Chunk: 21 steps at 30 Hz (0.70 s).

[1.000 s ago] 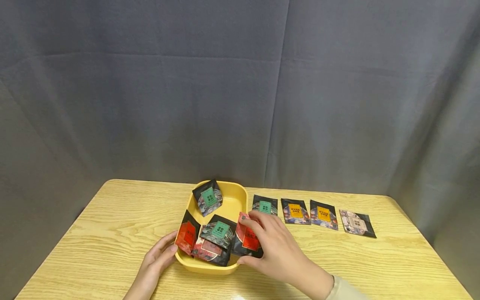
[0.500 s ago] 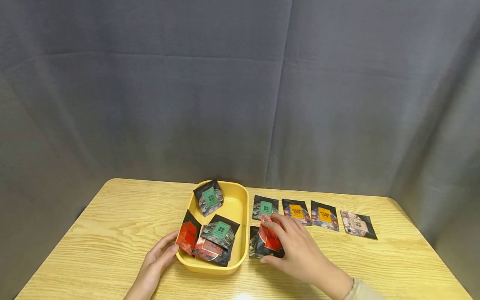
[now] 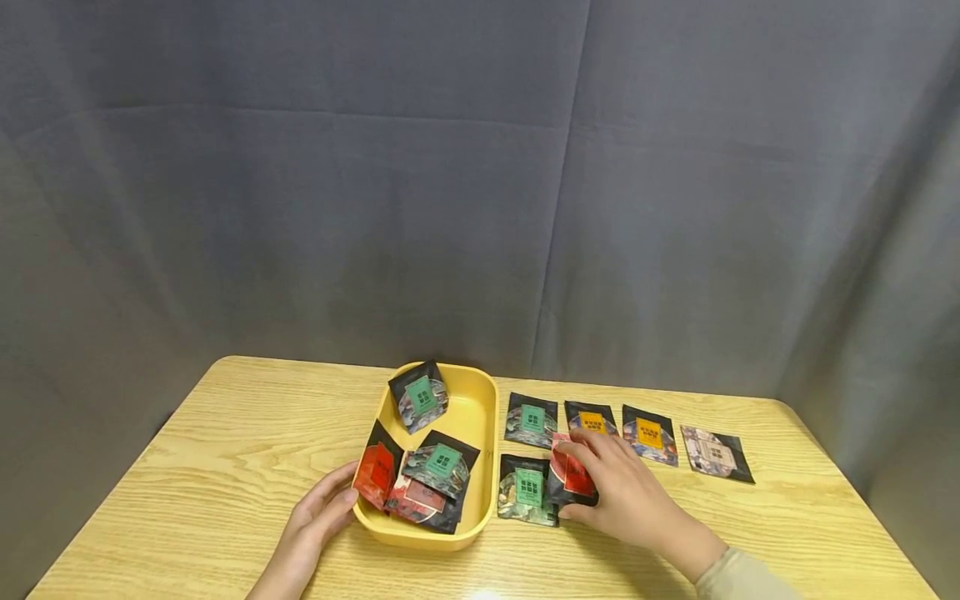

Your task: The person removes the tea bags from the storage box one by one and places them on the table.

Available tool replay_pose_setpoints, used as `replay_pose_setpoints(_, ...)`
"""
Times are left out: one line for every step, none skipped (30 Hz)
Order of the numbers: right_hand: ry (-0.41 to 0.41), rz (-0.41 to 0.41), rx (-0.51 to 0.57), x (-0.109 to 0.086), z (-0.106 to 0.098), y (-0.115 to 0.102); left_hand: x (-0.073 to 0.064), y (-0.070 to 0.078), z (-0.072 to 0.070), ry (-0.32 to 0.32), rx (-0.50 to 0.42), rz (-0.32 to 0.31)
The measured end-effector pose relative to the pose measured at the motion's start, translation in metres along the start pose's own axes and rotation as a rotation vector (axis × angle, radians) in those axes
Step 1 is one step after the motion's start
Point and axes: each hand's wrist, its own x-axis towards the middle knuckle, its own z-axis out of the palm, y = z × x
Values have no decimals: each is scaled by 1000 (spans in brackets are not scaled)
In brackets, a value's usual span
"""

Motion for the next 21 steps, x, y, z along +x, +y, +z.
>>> replay_pose_setpoints(-17, -1, 6, 0, 0, 3, 0, 0, 0, -1, 0, 2)
replay_pose_setpoints(-34, -2, 14, -1, 1, 6, 0, 0, 0, -3, 1, 4)
replay_pose_setpoints(-51, -3, 21, -1, 1, 8, 0, 0, 0, -5, 2, 5)
replay_pose_setpoints(-65, -6, 28, -1, 1, 11, 0, 1, 0, -5, 1, 5)
replay_pose_setpoints(-80, -7, 38, -2, 2, 13, 0, 1, 0, -6, 2, 5)
replay_pose_setpoints(-92, -10, 46, -2, 2, 15, 0, 1, 0, -5, 1, 2)
replay_pose_setpoints(-103, -16, 56, -3, 2, 17, 0, 1, 0, -5, 1, 2)
replay_pose_setpoints(-118, -16, 65, -3, 2, 18, 0, 1, 0, -5, 0, 2)
replay_pose_setpoints(-128, -20, 74, -4, 2, 20, 0, 1, 0, -5, -2, 1)
replay_pose_setpoints(-140, -21, 82, -5, 2, 21, 0, 1, 0, -4, -5, 2)
replay_pose_setpoints(-152, -21, 91, -5, 2, 22, 0, 1, 1, -6, -7, 4)
replay_pose_setpoints(-162, -23, 97, -6, 2, 24, 0, 2, 1, -6, -10, 7)
replay_pose_setpoints(-174, -23, 103, -6, 2, 25, 0, 2, 1, -7, -13, 11)
replay_pose_setpoints(-182, -22, 106, -7, 2, 26, 0, 2, 1, -8, -15, 14)
replay_pose_setpoints(-185, -26, 109, -7, 3, 27, 0, 2, 1, -9, -17, 15)
replay_pose_setpoints(-191, -24, 110, -8, 3, 28, 0, 2, 1, -11, -17, 17)
replay_pose_setpoints(-194, -23, 113, -8, 3, 28, 0, 2, 1, -11, -17, 18)
replay_pose_setpoints(-197, -24, 113, -9, 4, 29, 0, 2, 1, -12, -18, 17)
replay_pose_setpoints(-200, -25, 112, -9, 4, 29, 0, 2, 1, -12, -19, 15)
replay_pose_setpoints(-204, -24, 113, -9, 4, 29, 0, 2, 1, -12, -20, 14)
replay_pose_setpoints(-208, -23, 116, -9, 4, 29, 0, 2, 0, -12, -21, 13)
